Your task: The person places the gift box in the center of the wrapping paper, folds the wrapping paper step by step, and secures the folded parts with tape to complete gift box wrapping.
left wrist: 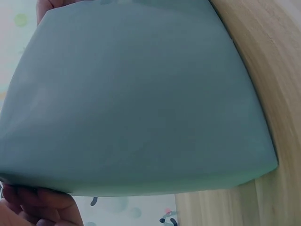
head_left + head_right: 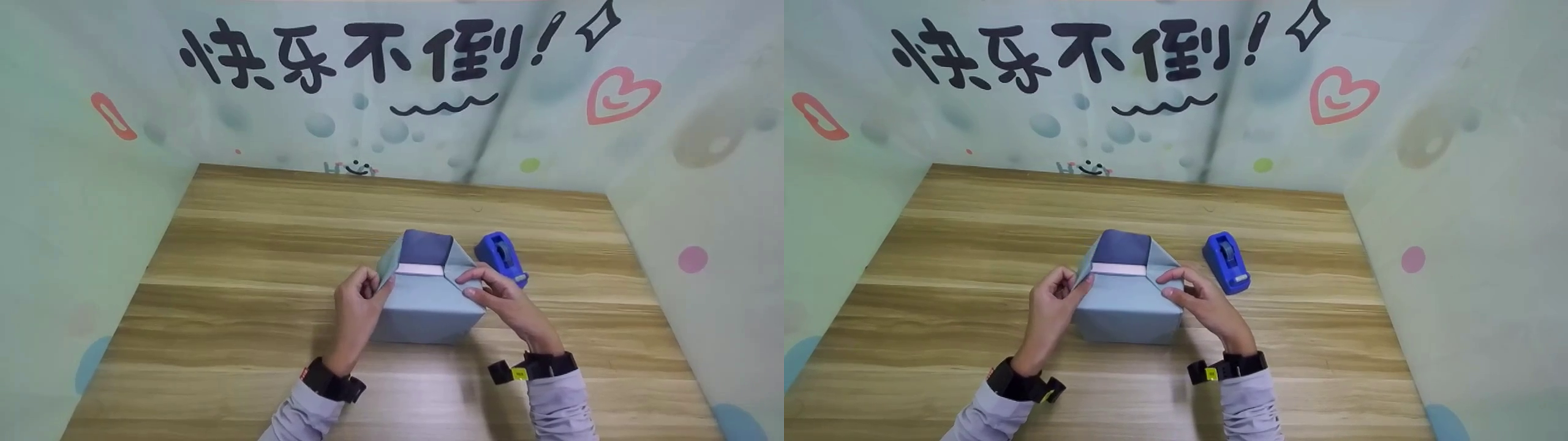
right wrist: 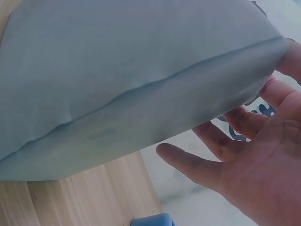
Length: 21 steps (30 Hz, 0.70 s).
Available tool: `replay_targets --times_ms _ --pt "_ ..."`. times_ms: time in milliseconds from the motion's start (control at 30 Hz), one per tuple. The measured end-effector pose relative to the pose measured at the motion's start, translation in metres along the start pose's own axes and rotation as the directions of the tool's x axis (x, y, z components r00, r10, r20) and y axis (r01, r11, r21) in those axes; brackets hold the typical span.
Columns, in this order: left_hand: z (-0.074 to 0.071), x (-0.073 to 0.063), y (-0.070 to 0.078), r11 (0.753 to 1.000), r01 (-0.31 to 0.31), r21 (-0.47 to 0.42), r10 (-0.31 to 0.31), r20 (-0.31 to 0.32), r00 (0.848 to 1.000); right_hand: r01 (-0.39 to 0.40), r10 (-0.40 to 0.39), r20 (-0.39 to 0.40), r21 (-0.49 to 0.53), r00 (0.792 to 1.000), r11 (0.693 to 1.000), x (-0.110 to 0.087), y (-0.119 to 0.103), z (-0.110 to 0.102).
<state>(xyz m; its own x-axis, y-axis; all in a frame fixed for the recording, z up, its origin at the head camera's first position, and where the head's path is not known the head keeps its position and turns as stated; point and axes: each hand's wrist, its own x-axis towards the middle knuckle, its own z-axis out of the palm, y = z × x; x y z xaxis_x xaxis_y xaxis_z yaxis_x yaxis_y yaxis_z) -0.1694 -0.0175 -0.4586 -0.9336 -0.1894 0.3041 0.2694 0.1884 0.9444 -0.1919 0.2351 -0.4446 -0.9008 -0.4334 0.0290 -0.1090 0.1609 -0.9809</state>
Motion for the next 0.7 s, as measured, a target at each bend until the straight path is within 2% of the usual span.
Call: replay_targets --times_ms 100,200,300,367,433,500,567,633,700 --pt "-0.004 -0.002 -0.005 0.998 -0.006 -0.061 0.011 0.086 0.996 -0.004 0.004 0.005 -0.009 1.000 1.000 0.000 0.000 0.000" --pt "-0.009 -0.001 -0.010 0.987 0.059 -0.147 -0.031 0.189 0.981 -0.009 0.009 0.004 -0.020 1.000 1.000 0.000 0.000 -0.001" --pt "-0.014 0.004 -0.014 0.974 0.129 -0.188 -0.073 0.280 0.957 -0.006 0.006 0.003 -0.026 1.000 1.000 0.000 0.000 -0.001" --pt "-0.018 0.008 -0.017 0.977 0.127 -0.170 -0.064 0.333 0.941 -0.002 0.003 0.004 -0.029 1.000 1.000 0.000 0.000 -0.002" --pt "-0.021 0.012 -0.019 0.984 0.089 -0.152 -0.025 0.380 0.925 0.010 -0.010 0.015 -0.024 1.000 1.000 0.001 0.000 -0.002" --pt "-0.023 0.017 -0.022 0.989 0.044 -0.140 0.021 0.430 0.902 0.016 -0.016 0.021 -0.019 1.000 1.000 0.001 0.000 -0.002" --pt "-0.026 0.022 -0.025 0.989 0.012 -0.146 0.061 0.485 0.873 0.019 -0.019 0.028 -0.016 0.999 1.000 0.001 0.001 -0.002" --pt "-0.028 0.027 -0.026 0.989 0.005 -0.149 0.078 0.550 0.832 0.017 -0.016 0.031 -0.018 0.999 1.000 0.001 0.001 -0.002" --pt "-0.028 0.034 -0.026 0.988 0.004 -0.156 0.094 0.614 0.784 0.014 -0.013 0.034 -0.019 0.999 1.000 0.002 0.002 -0.002"
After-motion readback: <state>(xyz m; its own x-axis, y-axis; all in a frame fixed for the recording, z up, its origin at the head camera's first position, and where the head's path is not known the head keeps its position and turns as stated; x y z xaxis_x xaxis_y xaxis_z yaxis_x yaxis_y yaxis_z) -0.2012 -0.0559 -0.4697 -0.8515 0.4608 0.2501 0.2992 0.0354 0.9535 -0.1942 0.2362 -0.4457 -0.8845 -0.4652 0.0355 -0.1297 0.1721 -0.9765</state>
